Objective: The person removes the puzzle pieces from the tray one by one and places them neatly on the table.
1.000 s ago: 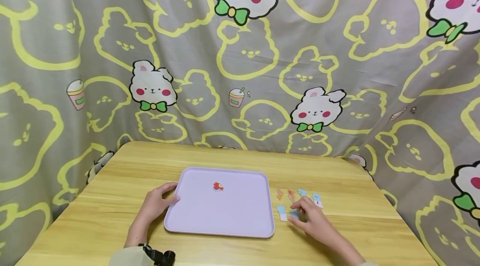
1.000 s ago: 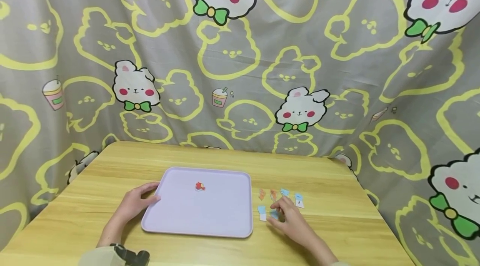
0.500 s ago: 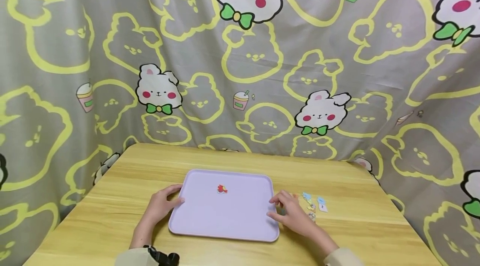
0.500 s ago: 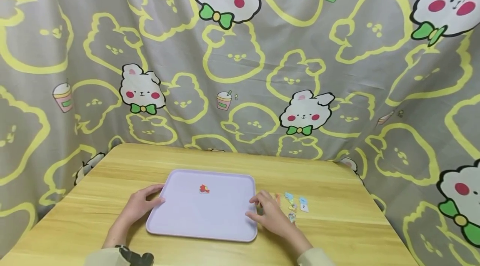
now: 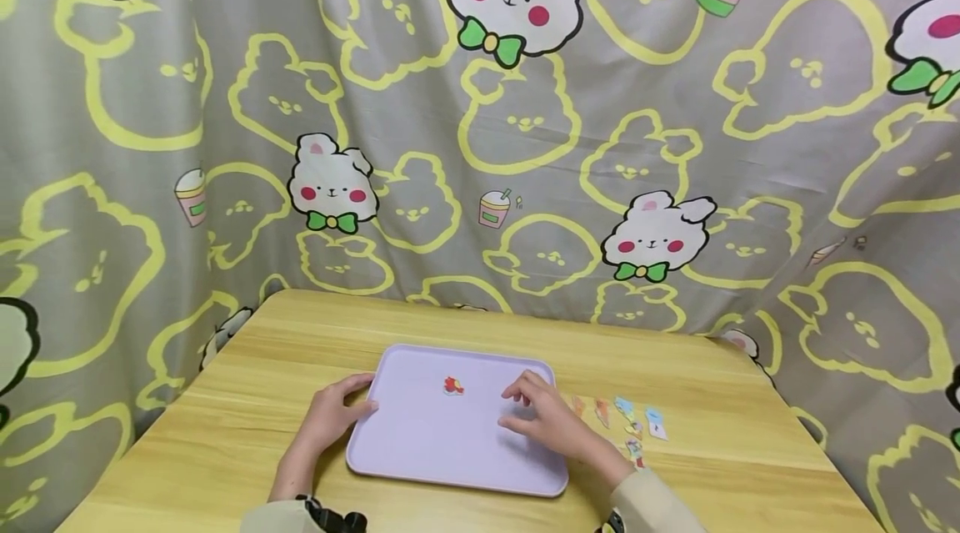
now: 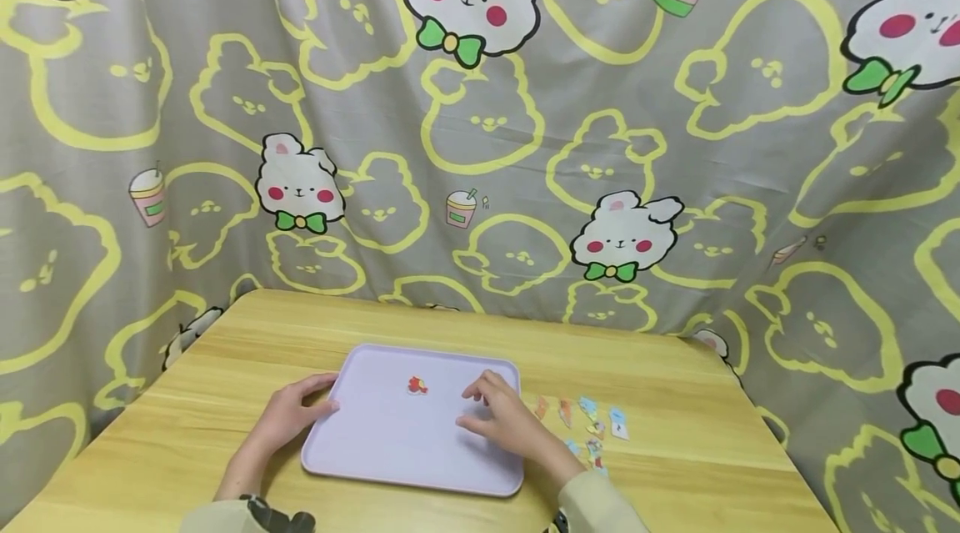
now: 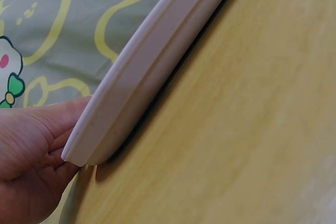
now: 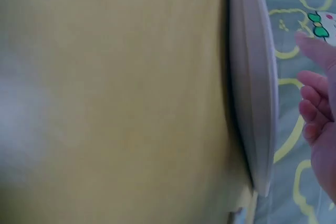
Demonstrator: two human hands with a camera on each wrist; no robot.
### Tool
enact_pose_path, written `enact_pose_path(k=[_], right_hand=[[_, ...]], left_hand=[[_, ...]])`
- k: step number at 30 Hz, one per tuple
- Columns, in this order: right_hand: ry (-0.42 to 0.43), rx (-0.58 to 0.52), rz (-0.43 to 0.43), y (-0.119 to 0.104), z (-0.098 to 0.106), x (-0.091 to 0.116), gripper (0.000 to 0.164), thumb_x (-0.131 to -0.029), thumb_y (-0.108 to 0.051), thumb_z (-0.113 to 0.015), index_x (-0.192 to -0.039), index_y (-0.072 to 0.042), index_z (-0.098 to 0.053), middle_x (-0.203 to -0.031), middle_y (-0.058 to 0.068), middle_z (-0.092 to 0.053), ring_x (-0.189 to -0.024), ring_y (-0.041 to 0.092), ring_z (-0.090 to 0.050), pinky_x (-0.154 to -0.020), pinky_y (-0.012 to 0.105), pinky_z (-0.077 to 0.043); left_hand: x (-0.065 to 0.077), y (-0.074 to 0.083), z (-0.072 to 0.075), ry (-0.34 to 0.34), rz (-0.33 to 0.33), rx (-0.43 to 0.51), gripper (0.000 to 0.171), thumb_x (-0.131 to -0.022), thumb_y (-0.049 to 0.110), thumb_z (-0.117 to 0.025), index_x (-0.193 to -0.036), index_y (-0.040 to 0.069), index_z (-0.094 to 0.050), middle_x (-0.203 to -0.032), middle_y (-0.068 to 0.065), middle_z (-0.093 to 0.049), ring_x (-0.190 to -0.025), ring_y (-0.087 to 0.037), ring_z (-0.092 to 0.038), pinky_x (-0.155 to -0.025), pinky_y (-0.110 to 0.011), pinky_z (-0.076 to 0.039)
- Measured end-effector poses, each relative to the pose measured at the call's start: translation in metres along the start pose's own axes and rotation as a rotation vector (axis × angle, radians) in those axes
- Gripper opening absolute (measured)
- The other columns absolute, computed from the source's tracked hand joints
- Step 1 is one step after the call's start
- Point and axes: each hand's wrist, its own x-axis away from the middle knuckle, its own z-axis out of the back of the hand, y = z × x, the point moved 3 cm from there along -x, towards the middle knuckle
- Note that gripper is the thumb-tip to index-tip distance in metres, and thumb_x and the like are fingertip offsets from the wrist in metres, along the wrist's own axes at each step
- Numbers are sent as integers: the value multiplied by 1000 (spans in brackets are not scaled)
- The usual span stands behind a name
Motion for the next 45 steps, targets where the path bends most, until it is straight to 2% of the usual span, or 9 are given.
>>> enact_pose_path(k=[8,22,26,31,34,39,45], right_hand=[[-60,44,51,-7,-7,-29,31,-84,-22,-77,-104,-2,-64,-94,10,-59,-84,21,-55,-71,19,-48],[-325,109,66,-10,-16,-74,37,-88,-20,-73,-118,1,-64,-103,11,-56,-96,27,-59,-82,26,-52],[-370,185,150,-11,-24,-85,39,-88,-20,-73,-119,1,-65,-104,9,-57,-97,23,-58,-84,26,-52],[-407,339,278,-11,-34,-94,41,-86,-27,-75,-118,-3,-68,-105,6,-59,-97,17,-56,-86,24,-51],[-435,398,307,-10,-39,-96,34,-86,-28,-75,-113,-7,-70,-104,5,-60,-95,16,-56,-85,24,-51],[-484,404,274,-9,-45,-99,16,-88,-25,-73,-100,-15,-71,-99,1,-61,-90,12,-53,-82,22,-49],[-477,372,254,-8,-52,-103,8,-89,-19,-72,-95,-14,-71,-94,-2,-61,-86,7,-54,-81,18,-50]], left_hand=[[0,-1,0,12,16,16,47,-88,13,-70,-133,2,-59,-134,-21,-61,-134,-46,-46,-113,-60,-36],[-1,2,1,30,1,17,46,-86,15,-73,-130,4,-62,-132,-19,-63,-132,-45,-49,-112,-59,-38],[-1,1,1,40,-7,22,46,-86,15,-74,-129,4,-63,-130,-18,-64,-131,-45,-50,-112,-58,-38],[1,0,-1,46,-1,29,46,-85,14,-74,-129,4,-63,-130,-18,-65,-131,-43,-51,-112,-57,-39],[2,1,-2,44,-10,26,46,-85,15,-75,-128,4,-63,-129,-18,-66,-129,-43,-52,-111,-57,-40],[1,1,-3,46,-14,27,47,-84,15,-75,-128,3,-64,-128,-18,-66,-129,-42,-53,-111,-56,-40],[1,0,0,57,-2,34,45,-84,13,-75,-128,4,-64,-128,-18,-66,-129,-42,-53,-111,-55,-40]])
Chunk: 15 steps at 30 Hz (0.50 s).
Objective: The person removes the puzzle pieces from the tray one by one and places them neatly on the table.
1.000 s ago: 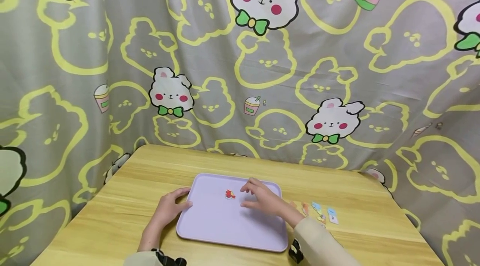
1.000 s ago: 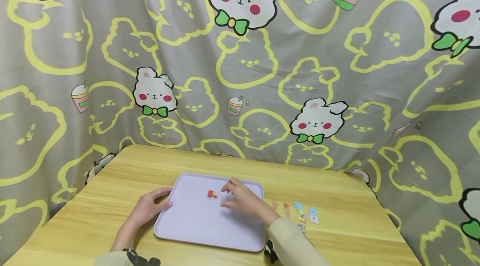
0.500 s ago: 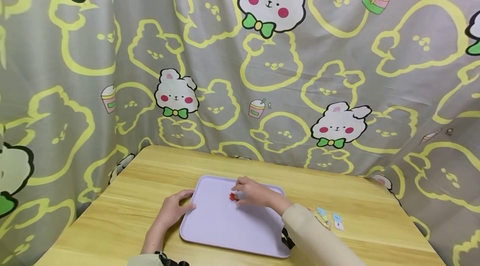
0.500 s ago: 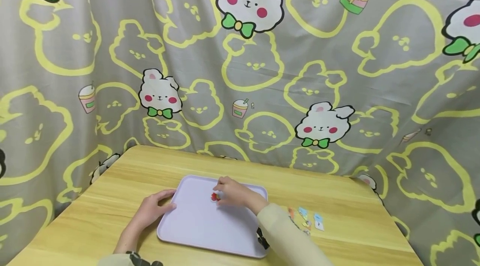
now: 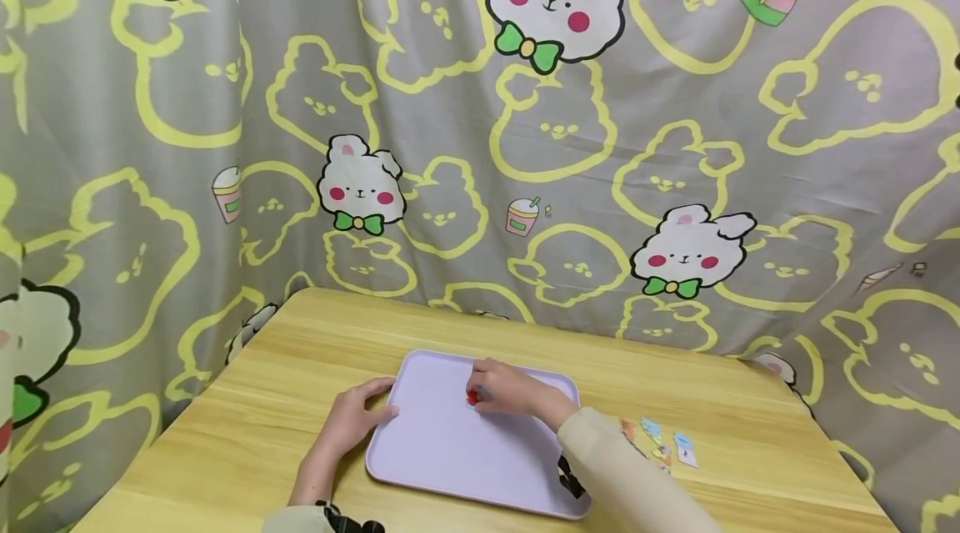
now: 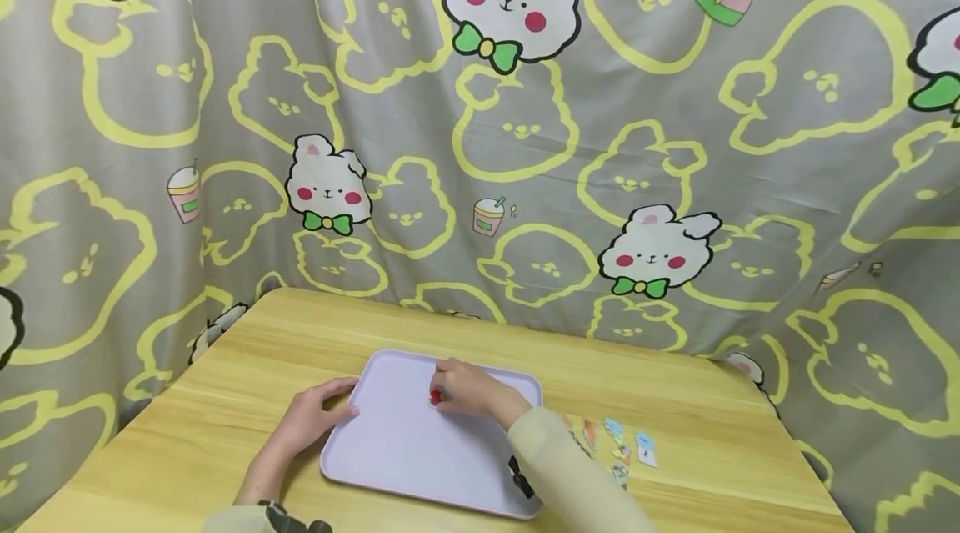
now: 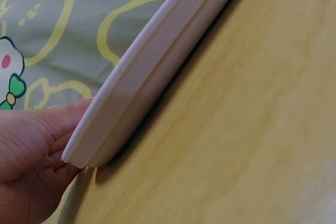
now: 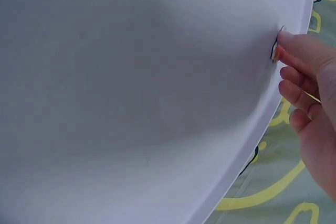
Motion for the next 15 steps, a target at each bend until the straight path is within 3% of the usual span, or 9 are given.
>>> enact_pose_path(k=[8,15], right_hand=[[37,-93,-40,-1,-2,3,10,-83,-15,-73,-90,-12,-68,-90,-2,-56,-76,0,-45,-71,11,-45],[125,-166,-34,-7,-7,6,11,-85,-16,-72,-94,-11,-69,-91,-1,-58,-79,1,-47,-73,10,-46]], left_hand=[[-1,1,1,-9,4,-6,45,-85,15,-74,-128,4,-64,-129,-18,-66,-129,-42,-52,-110,-56,-41],[0,0,1,-1,4,-10,46,-84,15,-75,-128,5,-64,-129,-17,-66,-129,-42,-53,-111,-56,-40]])
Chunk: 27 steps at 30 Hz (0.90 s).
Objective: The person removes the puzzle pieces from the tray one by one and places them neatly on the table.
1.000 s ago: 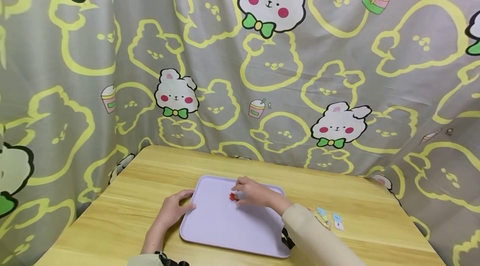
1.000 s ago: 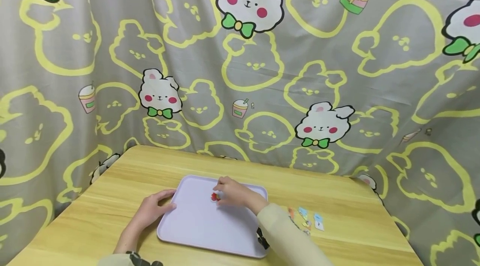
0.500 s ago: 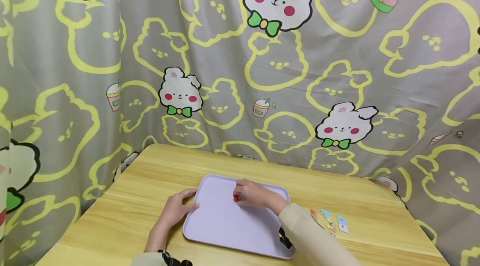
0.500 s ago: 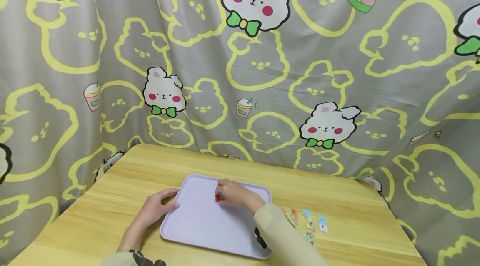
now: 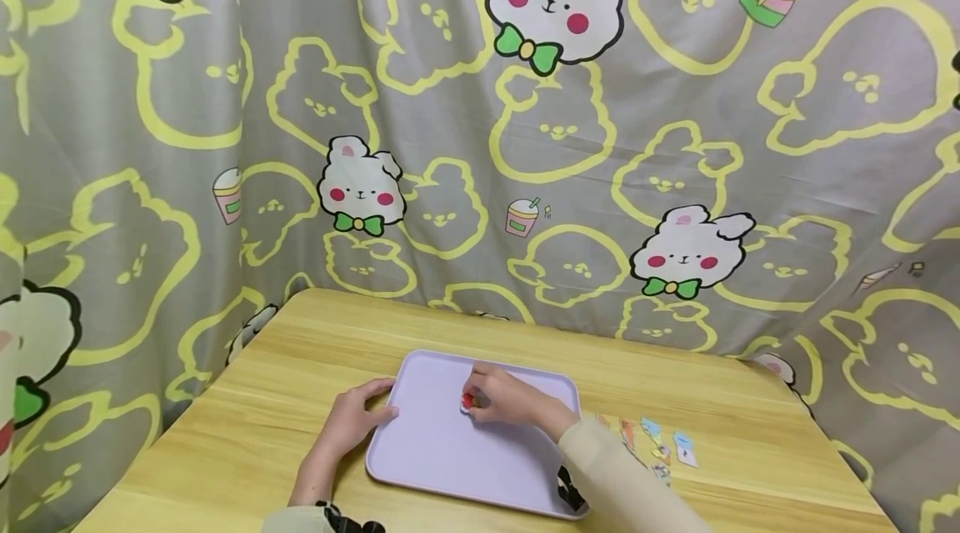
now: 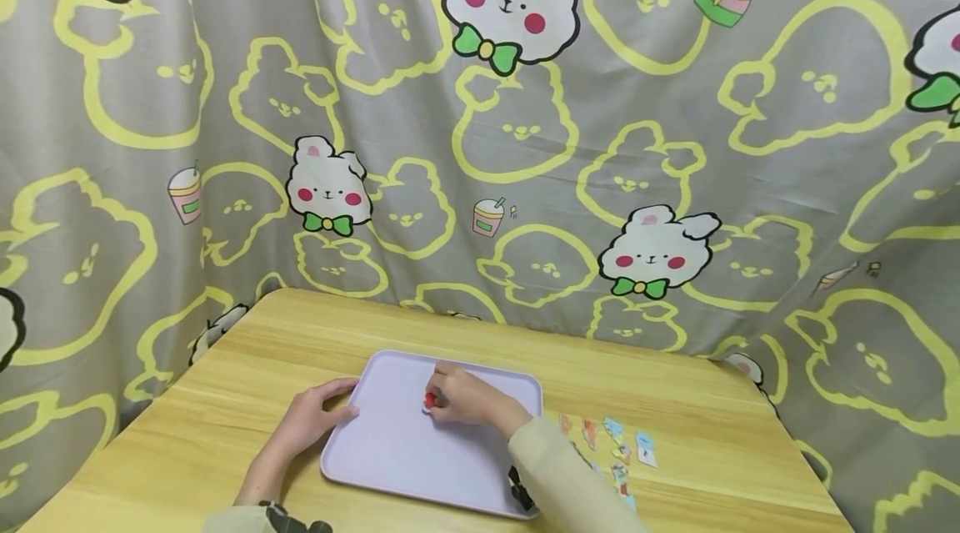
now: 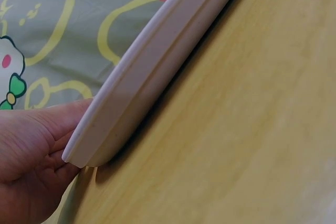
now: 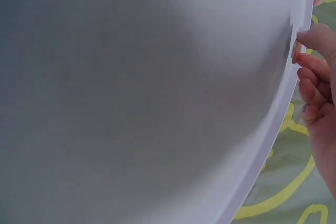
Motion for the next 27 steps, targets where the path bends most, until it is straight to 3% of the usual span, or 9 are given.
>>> enact_pose_path(k=[7,13,27], right_hand=[[134,-146,-2,-3,2,-2,17,-85,-12,-72,-101,-7,-69,-91,7,-60,-78,15,-57,-68,11,-46],[238,-246,-35,-4,10,-4,24,-83,-9,-73,-106,-7,-69,-91,9,-61,-78,17,-56,-66,23,-51],[288,-252,-32,1,15,5,25,-82,-12,-74,-106,-8,-68,-92,4,-61,-77,11,-53,-66,18,-48]], left_hand=[[0,-1,-1,-5,2,4,47,-84,15,-75,-128,5,-64,-129,-17,-66,-129,-43,-52,-111,-57,-40],[-1,0,0,-6,2,5,47,-85,16,-75,-129,5,-63,-129,-17,-65,-130,-42,-52,-111,-57,-40],[-1,0,0,-12,-2,-7,47,-85,18,-75,-129,6,-63,-130,-17,-65,-130,-43,-52,-111,-57,-40]])
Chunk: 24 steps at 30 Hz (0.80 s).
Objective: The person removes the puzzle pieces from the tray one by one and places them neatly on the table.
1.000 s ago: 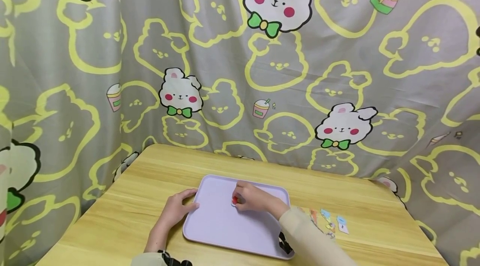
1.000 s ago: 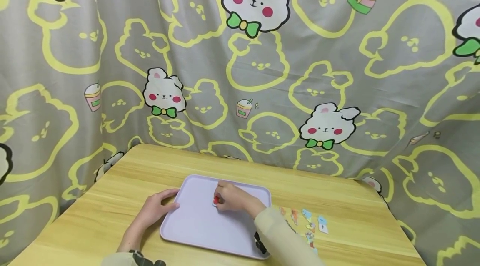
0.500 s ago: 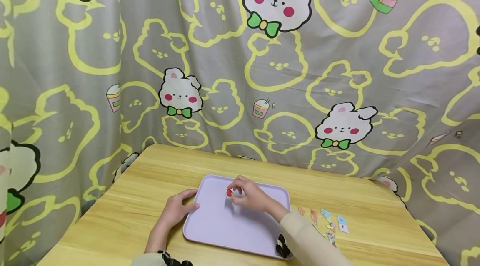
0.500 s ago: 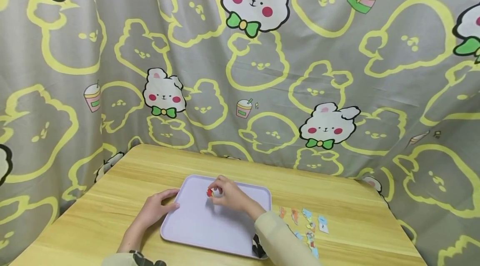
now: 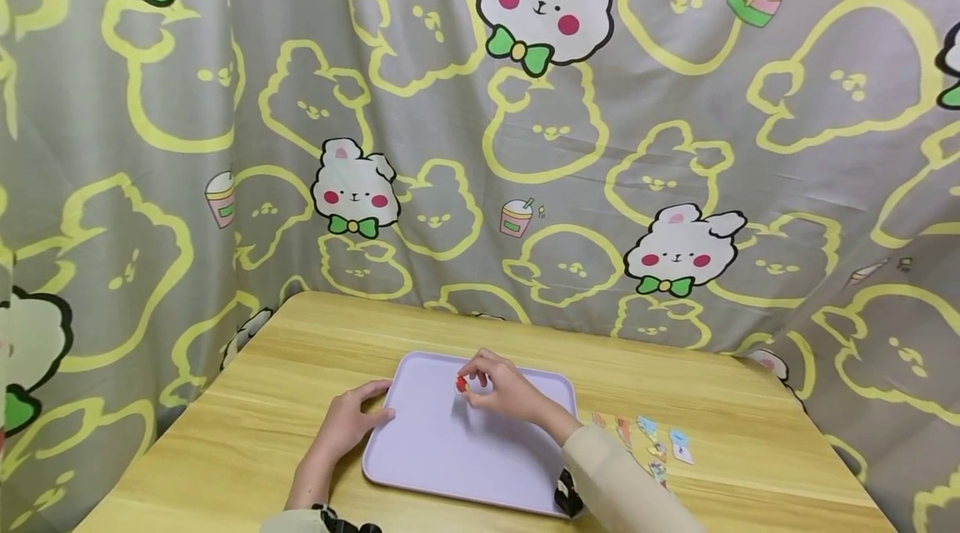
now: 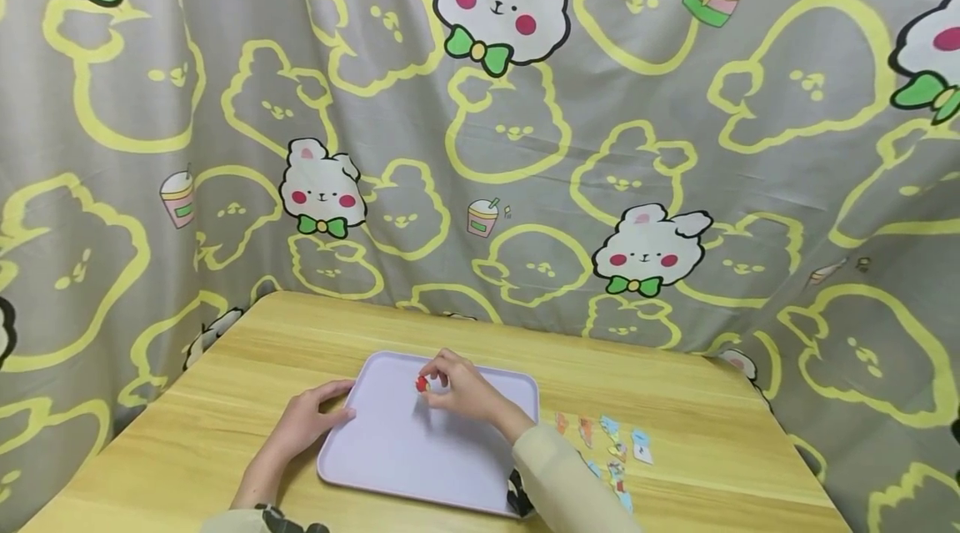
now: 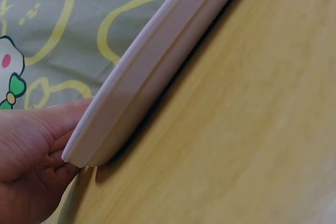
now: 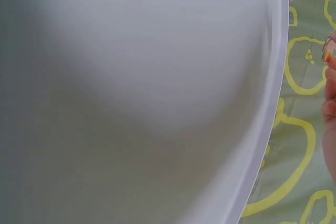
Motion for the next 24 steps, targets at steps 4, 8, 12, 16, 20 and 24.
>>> enact_pose_path(k=[4,8,12,16,20,24], right_hand=[[8,6,22,0,3,3,24,-82,-12,-74,-105,-8,-68,-92,4,-61,-77,15,-54,-65,20,-49],[13,4,21,0,6,6,23,-83,-12,-74,-105,-9,-68,-91,6,-61,-78,17,-55,-64,22,-50],[30,14,11,0,9,9,22,-83,-13,-75,-104,-9,-68,-90,5,-60,-76,15,-54,-63,27,-51],[48,15,0,-2,15,13,22,-82,-13,-74,-104,-8,-69,-89,5,-60,-75,12,-53,-63,30,-53],[54,5,-15,-5,20,17,22,-83,-12,-74,-104,-7,-69,-89,9,-61,-75,10,-51,-63,33,-53],[68,4,-17,-6,24,21,22,-82,-12,-74,-103,-7,-69,-88,8,-60,-75,11,-51,-63,35,-53]], left_hand=[[0,-1,-1,-4,3,4,47,-85,17,-74,-129,5,-63,-130,-18,-64,-130,-44,-51,-111,-58,-39],[0,-2,-2,-8,17,11,47,-86,15,-74,-130,6,-62,-132,-17,-64,-132,-43,-50,-113,-58,-38],[-1,-2,-2,-12,20,15,47,-86,14,-73,-131,5,-62,-132,-17,-64,-132,-43,-49,-113,-57,-38],[0,-2,-1,-15,17,19,48,-86,14,-73,-131,5,-62,-131,-17,-64,-133,-43,-49,-113,-57,-38],[1,-1,-1,-3,-4,4,48,-85,15,-74,-130,4,-62,-130,-18,-65,-130,-45,-50,-111,-58,-40],[2,0,-1,11,-21,-17,48,-84,16,-75,-129,4,-63,-128,-18,-66,-128,-44,-52,-108,-57,-42]])
